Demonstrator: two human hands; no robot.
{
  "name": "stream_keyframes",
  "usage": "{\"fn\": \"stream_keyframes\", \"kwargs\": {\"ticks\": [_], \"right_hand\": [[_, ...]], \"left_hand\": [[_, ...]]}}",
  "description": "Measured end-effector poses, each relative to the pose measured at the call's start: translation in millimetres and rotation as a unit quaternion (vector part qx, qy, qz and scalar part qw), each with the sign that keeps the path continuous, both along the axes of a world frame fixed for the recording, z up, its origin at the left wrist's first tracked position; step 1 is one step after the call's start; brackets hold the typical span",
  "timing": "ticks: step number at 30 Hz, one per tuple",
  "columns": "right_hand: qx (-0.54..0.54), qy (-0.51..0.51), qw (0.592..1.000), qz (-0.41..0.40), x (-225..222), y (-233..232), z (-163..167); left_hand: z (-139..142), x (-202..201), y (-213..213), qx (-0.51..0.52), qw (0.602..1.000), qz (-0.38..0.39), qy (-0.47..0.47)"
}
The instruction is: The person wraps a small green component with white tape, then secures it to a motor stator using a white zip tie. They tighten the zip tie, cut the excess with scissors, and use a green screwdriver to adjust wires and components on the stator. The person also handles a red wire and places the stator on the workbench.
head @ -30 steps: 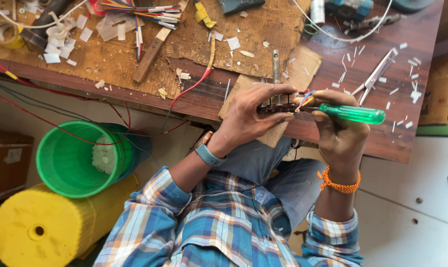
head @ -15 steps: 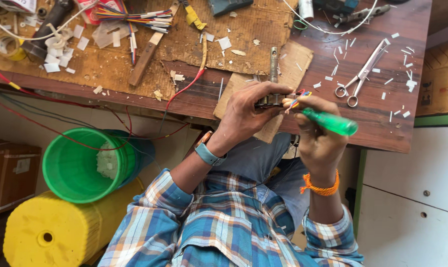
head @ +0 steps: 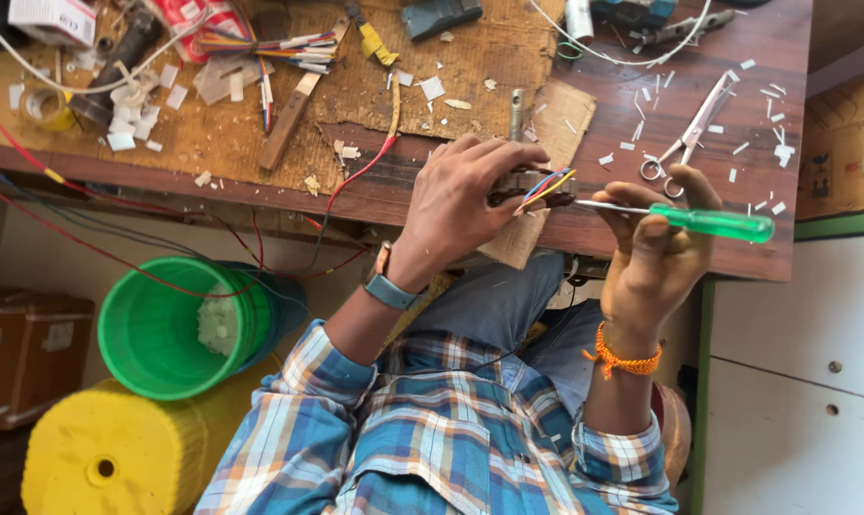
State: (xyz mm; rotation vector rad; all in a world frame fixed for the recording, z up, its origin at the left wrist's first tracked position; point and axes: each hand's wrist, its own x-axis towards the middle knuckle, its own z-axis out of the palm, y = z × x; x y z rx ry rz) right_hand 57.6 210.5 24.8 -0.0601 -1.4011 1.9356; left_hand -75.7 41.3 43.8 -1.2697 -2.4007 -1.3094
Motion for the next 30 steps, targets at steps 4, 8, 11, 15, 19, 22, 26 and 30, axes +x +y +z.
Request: {"fn": "stream_keyframes", "kwargs": {"ticks": [4,8,11,15,19,22,26,30], "right_hand": [[0.009,-0.008,1.000,0.000,-3.0,3.7,-10.7],[0.015,-0.005,1.000,0.005,-10.8,0.0,-18.1],[0.011,-0.009,1.000,0.020,-15.1,-2.8,-16.5],[0.036,-0.016,0.999,0.036,-19.5,-5.6,-13.1],[0.049,-0.017,0.998,0.033,-18.6,-5.7,-14.1],[0.071,-0.026,0.997,0.028,-17.4,-5.5,-16.2],[0.107,-0.034,0.993,0.030,-16.5,-8.0,-12.4],[0.220,-0.087,0.972,-0.013,-13.5,-16.7,2.0]], "left_hand": [[0.0,7.1,5.3,0.023,0.996,-0.032,-0.083],[-7.0,0.1,3.7,0.080,0.995,-0.045,-0.031],[-13.0,-3.0,0.5,0.093,0.994,-0.053,-0.026],[-19.5,-2.1,0.4,0.097,0.993,-0.062,-0.039],[-22.9,-4.0,-2.2,0.112,0.991,-0.055,-0.052],[-22.5,-5.8,-5.5,0.148,0.984,-0.075,-0.071],[-20.3,-5.2,-5.4,0.147,0.979,-0.080,-0.113],[-20.0,-4.9,-4.8,0.138,0.981,-0.069,-0.115]]}}
